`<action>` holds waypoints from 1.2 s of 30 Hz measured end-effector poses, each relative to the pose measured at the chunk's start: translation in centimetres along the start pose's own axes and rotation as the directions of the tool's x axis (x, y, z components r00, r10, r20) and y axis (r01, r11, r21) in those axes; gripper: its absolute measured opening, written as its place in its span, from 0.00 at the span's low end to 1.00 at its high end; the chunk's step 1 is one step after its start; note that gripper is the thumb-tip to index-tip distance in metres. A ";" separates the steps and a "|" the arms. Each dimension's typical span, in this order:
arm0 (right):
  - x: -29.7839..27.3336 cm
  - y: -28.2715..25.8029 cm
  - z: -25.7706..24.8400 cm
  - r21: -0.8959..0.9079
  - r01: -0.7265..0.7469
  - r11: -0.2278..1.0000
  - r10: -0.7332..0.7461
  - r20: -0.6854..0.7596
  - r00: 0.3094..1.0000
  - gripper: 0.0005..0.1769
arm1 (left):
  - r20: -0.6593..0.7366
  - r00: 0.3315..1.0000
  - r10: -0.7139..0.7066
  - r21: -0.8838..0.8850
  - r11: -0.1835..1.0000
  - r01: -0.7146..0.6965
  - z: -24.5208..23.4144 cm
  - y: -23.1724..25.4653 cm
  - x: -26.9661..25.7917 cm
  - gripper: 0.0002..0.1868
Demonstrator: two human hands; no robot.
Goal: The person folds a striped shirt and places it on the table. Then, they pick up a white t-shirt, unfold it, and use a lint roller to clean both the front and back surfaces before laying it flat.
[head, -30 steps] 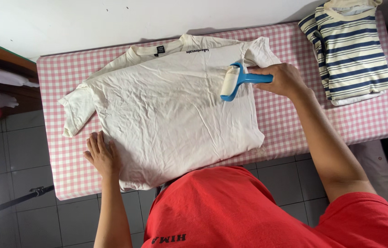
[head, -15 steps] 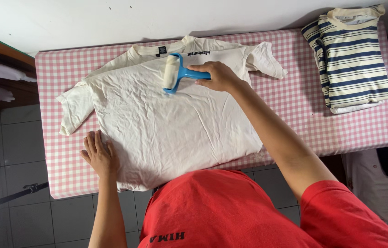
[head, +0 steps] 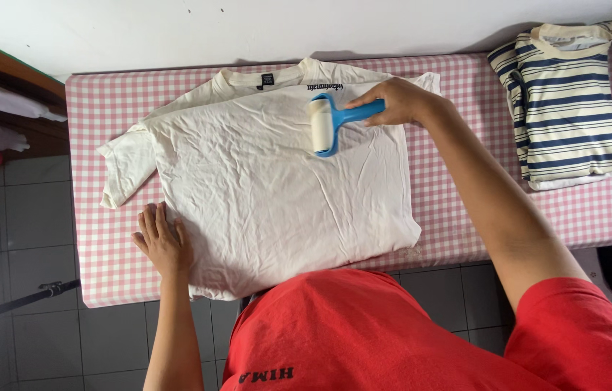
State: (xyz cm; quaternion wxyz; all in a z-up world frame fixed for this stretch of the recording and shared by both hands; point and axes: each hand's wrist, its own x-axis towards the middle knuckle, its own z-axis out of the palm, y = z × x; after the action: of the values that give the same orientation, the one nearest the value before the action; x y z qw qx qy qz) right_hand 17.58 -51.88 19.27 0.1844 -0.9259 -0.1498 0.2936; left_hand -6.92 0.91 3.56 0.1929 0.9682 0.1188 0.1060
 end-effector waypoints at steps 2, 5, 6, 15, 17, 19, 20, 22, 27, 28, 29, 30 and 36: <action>2.3 -2.4 1.0 0.041 0.163 0.986 -0.162 -0.010 0.987 0.33 | -0.008 1.000 0.004 0.000 1.000 -0.004 0.0 0.0 0.0 0.29; 5.8 -7.4 2.9 -0.049 0.338 0.940 -0.339 -0.030 0.940 0.33 | -0.019 1.000 0.003 0.000 1.000 -0.003 0.0 0.0 0.0 0.29; 6.7 -9.3 3.8 -0.074 0.333 0.940 -0.335 -0.011 0.942 0.34 | -0.019 1.000 0.004 0.000 1.000 -0.004 0.0 0.0 0.1 0.28; 7.8 -20.6 10.3 0.033 0.385 0.922 -0.375 -0.169 0.912 0.34 | -0.031 0.999 0.009 -0.021 1.000 -0.009 -0.7 0.6 0.0 0.28; 7.6 -20.8 9.8 0.008 0.387 0.922 -0.379 -0.180 0.908 0.34 | -0.029 1.000 -0.002 -0.024 1.000 0.001 -0.8 0.7 0.1 0.28; 7.1 -19.5 7.9 -0.072 0.379 0.922 -0.386 -0.171 0.907 0.33 | -0.027 1.000 -0.013 -0.024 1.000 0.012 -0.8 0.8 0.2 0.28; 6.8 -18.8 6.8 -0.108 0.328 0.939 -0.340 -0.121 0.933 0.33 | -0.022 1.000 -0.018 -0.028 0.999 0.018 -0.9 0.8 0.1 0.28; 5.7 -17.3 4.7 -0.167 0.256 0.952 -0.270 -0.063 0.961 0.32 | -0.015 1.000 -0.027 -0.035 0.999 0.026 -1.0 0.9 0.2 0.28; 4.4 -15.7 3.3 -0.184 0.186 0.965 -0.195 -0.031 0.980 0.33 | -0.020 0.999 -0.034 -0.041 0.999 0.033 -1.1 1.0 0.3 0.27; 4.7 -15.8 3.8 -0.158 0.246 0.956 -0.259 -0.067 0.964 0.34 | -0.023 0.999 -0.033 -0.042 0.999 0.032 -1.1 1.0 0.3 0.27; 5.0 -16.2 4.6 -0.133 0.305 0.943 -0.319 -0.105 0.942 0.36 | -0.025 0.999 -0.037 -0.048 0.998 0.035 -1.1 1.0 0.3 0.27; 5.4 -16.6 5.5 -0.110 0.363 0.925 -0.376 -0.145 0.915 0.37 | -0.027 0.999 -0.040 -0.055 0.998 0.039 -1.0 0.9 0.3 0.27; 8.8 -21.2 12.1 0.052 0.553 0.832 -0.508 -0.330 0.796 0.32 | -0.042 0.999 -0.023 -0.065 0.998 0.020 -1.0 0.6 0.1 0.26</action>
State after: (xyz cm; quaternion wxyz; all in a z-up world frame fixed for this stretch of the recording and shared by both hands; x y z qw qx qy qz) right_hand 13.65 -26.65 14.86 0.3470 -0.8641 -0.3519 0.0952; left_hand -6.93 0.73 4.72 0.2226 0.9577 0.1298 0.1285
